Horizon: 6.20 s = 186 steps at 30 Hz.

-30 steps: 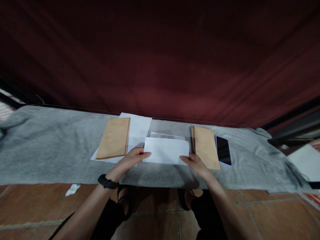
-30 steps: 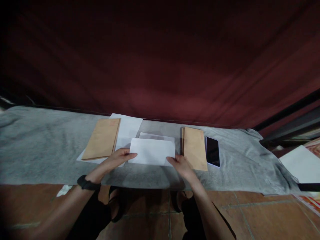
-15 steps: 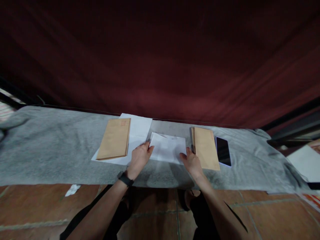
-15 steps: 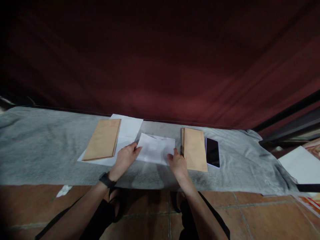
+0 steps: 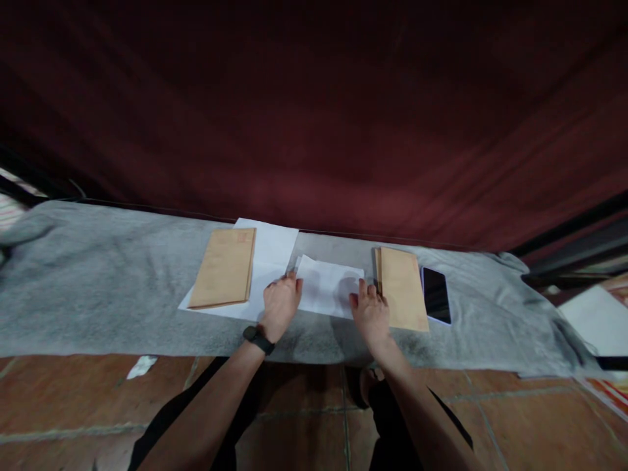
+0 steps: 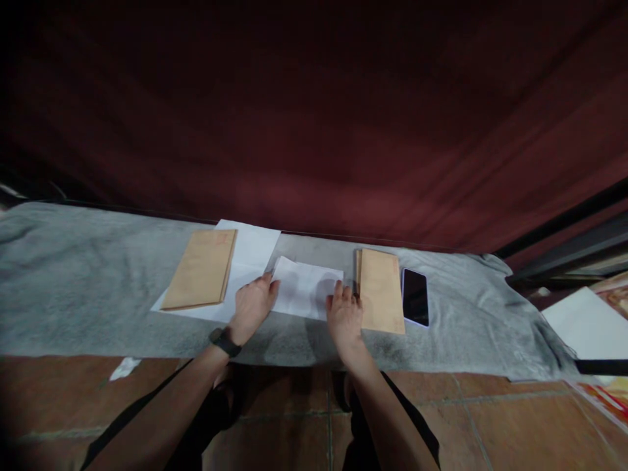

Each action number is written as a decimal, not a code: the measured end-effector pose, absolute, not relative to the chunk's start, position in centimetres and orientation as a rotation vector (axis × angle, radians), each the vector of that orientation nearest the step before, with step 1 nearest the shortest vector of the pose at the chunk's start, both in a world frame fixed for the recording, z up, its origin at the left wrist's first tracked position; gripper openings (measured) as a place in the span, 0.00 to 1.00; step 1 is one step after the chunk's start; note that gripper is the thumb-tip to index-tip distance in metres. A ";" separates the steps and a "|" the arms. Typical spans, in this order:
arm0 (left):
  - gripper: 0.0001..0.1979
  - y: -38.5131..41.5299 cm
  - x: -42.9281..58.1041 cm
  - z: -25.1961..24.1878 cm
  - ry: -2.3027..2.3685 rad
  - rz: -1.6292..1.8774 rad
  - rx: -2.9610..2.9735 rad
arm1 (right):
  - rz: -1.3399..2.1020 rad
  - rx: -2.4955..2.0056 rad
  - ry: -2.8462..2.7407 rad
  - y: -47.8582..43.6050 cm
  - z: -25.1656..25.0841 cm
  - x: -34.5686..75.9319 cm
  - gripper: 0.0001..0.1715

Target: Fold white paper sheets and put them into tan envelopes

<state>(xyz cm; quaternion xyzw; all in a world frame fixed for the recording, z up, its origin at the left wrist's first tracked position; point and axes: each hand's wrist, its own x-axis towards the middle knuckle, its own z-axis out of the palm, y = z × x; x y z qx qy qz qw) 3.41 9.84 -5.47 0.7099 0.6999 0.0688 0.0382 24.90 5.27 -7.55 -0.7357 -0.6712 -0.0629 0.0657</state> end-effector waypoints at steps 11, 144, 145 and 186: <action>0.21 10.5 3.8 -6.8 2.141 0.252 2.188 | -0.051 -1.788 -2.025 7.3 -9.1 23.8 0.27; 0.30 12.3 5.2 -10.9 1.843 0.558 2.433 | -0.219 -1.902 -1.932 8.3 -12.4 23.9 0.37; 0.30 12.2 5.1 -10.9 1.841 0.556 2.437 | -0.218 -1.901 -1.933 8.3 -12.4 24.0 0.37; 0.27 4.8 5.8 -9.0 1.116 0.324 2.788 | 0.337 -1.635 -2.172 4.3 -11.0 20.6 0.35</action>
